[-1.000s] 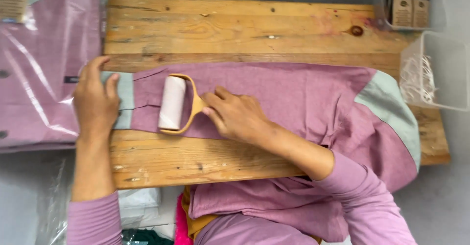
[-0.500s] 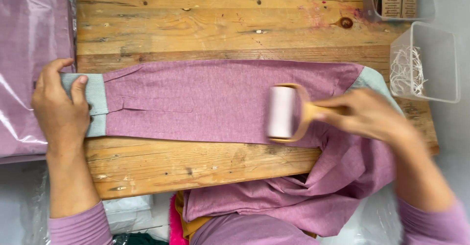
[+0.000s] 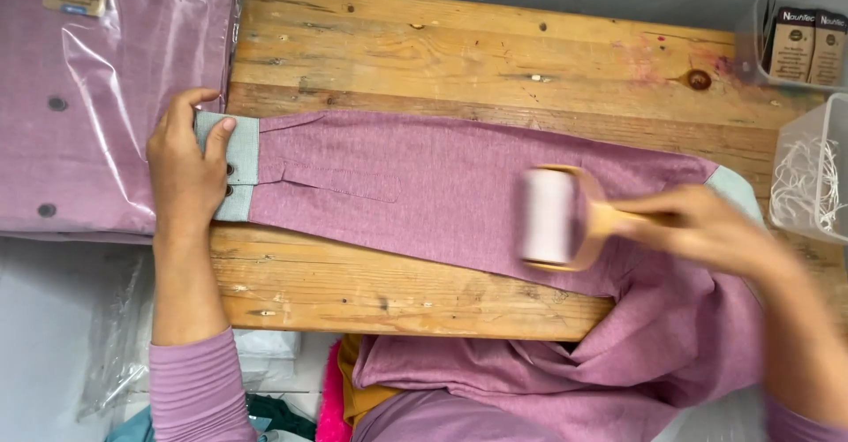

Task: The person uses a lint roller to remove lint from a pink shirt with a light blue yoke. They roll the sticky roller over the front, sleeves, and back of the shirt, folding and unfolding the garment to access different areas. The shirt is handled one at a time on a wooden table.

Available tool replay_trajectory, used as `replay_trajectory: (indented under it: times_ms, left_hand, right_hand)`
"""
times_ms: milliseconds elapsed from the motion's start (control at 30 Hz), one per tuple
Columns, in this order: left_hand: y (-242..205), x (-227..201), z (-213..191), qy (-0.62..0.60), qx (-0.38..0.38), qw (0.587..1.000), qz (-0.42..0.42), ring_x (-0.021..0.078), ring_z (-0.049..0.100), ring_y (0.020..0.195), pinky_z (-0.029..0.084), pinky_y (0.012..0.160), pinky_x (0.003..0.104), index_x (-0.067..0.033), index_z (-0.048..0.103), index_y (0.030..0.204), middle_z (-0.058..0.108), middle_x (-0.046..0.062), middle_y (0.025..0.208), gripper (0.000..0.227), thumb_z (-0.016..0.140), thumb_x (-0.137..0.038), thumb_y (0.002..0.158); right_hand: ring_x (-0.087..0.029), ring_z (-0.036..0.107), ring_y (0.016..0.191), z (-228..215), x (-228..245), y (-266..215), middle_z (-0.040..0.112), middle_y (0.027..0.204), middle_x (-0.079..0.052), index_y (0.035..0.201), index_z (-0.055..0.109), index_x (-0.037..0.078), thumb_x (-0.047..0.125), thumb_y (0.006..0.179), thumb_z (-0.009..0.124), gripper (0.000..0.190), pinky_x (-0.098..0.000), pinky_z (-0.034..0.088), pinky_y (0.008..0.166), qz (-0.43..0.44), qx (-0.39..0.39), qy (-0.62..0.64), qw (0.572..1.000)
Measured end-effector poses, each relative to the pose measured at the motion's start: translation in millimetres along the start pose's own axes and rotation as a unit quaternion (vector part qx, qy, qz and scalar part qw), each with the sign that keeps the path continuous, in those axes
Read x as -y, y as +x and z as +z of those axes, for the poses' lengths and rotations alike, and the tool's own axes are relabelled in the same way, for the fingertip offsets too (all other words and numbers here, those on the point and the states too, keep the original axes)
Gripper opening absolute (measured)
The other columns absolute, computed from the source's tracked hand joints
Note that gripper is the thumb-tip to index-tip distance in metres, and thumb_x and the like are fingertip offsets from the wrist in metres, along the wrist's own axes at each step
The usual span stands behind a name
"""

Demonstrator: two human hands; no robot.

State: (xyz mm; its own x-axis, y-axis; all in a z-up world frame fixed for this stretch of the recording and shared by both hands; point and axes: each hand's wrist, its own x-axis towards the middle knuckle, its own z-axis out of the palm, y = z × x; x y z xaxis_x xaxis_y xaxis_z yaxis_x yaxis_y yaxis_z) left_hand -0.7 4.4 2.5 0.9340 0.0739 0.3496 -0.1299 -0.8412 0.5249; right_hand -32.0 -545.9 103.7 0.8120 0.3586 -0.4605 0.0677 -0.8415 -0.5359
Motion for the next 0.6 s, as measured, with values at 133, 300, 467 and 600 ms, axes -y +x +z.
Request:
replay_trajectory:
  times_ms: [133,300,467,600]
  left_hand:
    - [-3.7,-4.4,-1.4,-0.013,-0.010,1.000,0.001,0.0422,0.063,0.113,0.048,0.097,0.055,0.0011,0.059,0.133,0.069,0.022,0.122,0.033,0.074,-0.001,0.103]
    - [-0.7,-2.2,-0.7,-0.015,0.001,1.000,-0.025,0.0454,0.059,0.122,0.046,0.104,0.060,-0.0001,0.057,0.133,0.066,0.022,0.132,0.033,0.070,-0.006,0.104]
    - [-6.5,25.4,9.3,-0.037,-0.045,0.996,0.063,0.0468,0.067,0.110,0.051,0.096,0.056,-0.0026,0.064,0.128,0.071,0.020,0.116,0.025,0.075,-0.004,0.106]
    - [-5.9,27.3,8.8,-0.015,-0.057,0.995,0.086,0.0442,0.069,0.109,0.052,0.095,0.054,-0.0030,0.068,0.123,0.072,0.018,0.113,0.024,0.081,-0.004,0.103]
  right_hand:
    - [-0.022,0.070,0.115,-27.7,-75.1,-62.2,0.078,0.123,-0.009,0.129,0.077,0.020,0.027,0.083,0.070,0.047,-0.0335,0.050,0.098,0.260,-0.095,0.024,0.961]
    - [-0.017,0.075,0.109,-11.0,-5.5,-0.6,0.076,0.126,0.008,0.135,0.069,0.044,0.060,0.086,0.050,0.054,-0.0376,0.054,0.081,0.153,-0.117,-0.209,0.959]
    - [-0.045,0.070,0.104,43.1,110.2,116.4,0.077,0.109,-0.018,0.120,0.078,0.014,0.036,0.099,0.062,0.034,-0.0534,0.054,0.089,-0.182,-0.151,0.008,0.972]
    - [-0.044,0.070,0.104,69.1,152.3,159.2,0.077,0.110,-0.015,0.119,0.078,0.017,0.036,0.095,0.063,0.034,-0.0547,0.054,0.091,-0.213,-0.145,0.040,0.965]
